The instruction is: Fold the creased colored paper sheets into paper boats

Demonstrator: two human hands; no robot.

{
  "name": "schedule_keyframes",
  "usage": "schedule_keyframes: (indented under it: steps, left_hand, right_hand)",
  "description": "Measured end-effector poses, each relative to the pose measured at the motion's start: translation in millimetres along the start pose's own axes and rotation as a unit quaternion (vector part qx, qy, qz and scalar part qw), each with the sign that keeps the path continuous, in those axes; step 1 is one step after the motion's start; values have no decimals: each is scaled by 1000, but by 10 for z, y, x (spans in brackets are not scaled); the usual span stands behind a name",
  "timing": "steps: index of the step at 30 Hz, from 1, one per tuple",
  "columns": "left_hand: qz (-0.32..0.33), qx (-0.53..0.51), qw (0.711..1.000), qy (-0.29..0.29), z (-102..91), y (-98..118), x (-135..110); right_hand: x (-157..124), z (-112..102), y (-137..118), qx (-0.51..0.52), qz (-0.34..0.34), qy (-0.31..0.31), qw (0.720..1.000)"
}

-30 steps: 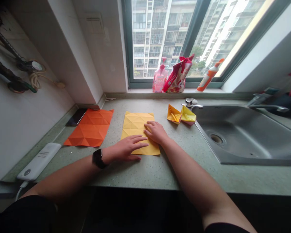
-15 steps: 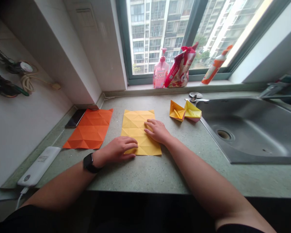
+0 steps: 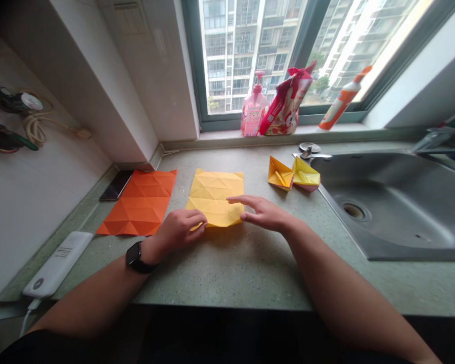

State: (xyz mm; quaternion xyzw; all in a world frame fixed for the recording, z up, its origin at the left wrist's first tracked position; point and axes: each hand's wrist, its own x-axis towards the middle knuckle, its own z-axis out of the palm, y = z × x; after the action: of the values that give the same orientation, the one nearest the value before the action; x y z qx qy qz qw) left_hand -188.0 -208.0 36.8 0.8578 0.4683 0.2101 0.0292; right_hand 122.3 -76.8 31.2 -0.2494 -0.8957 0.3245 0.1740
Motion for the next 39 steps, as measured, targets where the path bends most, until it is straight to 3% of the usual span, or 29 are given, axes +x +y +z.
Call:
schedule_keyframes:
  steps: [3, 8, 12, 19, 26, 31, 36, 39]
  left_hand:
    - [-39, 10, 998, 50, -54, -50, -4]
    - [-9, -17, 996, 93, -214, -187, -53]
    - [-11, -64, 991, 114, -312, -385, -91]
    - [-86, -130, 986, 61, -244, -552, -74]
    - [-174, -170, 968, 58, -222, -516, -64]
    - [-202, -172, 961, 80, -188, -524, -57]
    - [-275, -175, 936, 130, -60, -519, -50]
    - [-285, -142, 938, 135, 19, -534, -66]
  right_hand:
    - [0, 39, -44, -17, -10, -9, 1000]
    - [84, 182, -36, -92, -21, 85, 992]
    - [76, 86, 14, -82, 5, 143, 986]
    - [30, -19, 39, -21, -22, 100, 995]
    - [50, 105, 121, -95, 59, 65, 992]
    - [41, 45, 49, -87, 58, 75, 992]
    - [49, 79, 45, -82, 111, 91, 986]
    - [63, 153, 62, -93, 154, 121, 976]
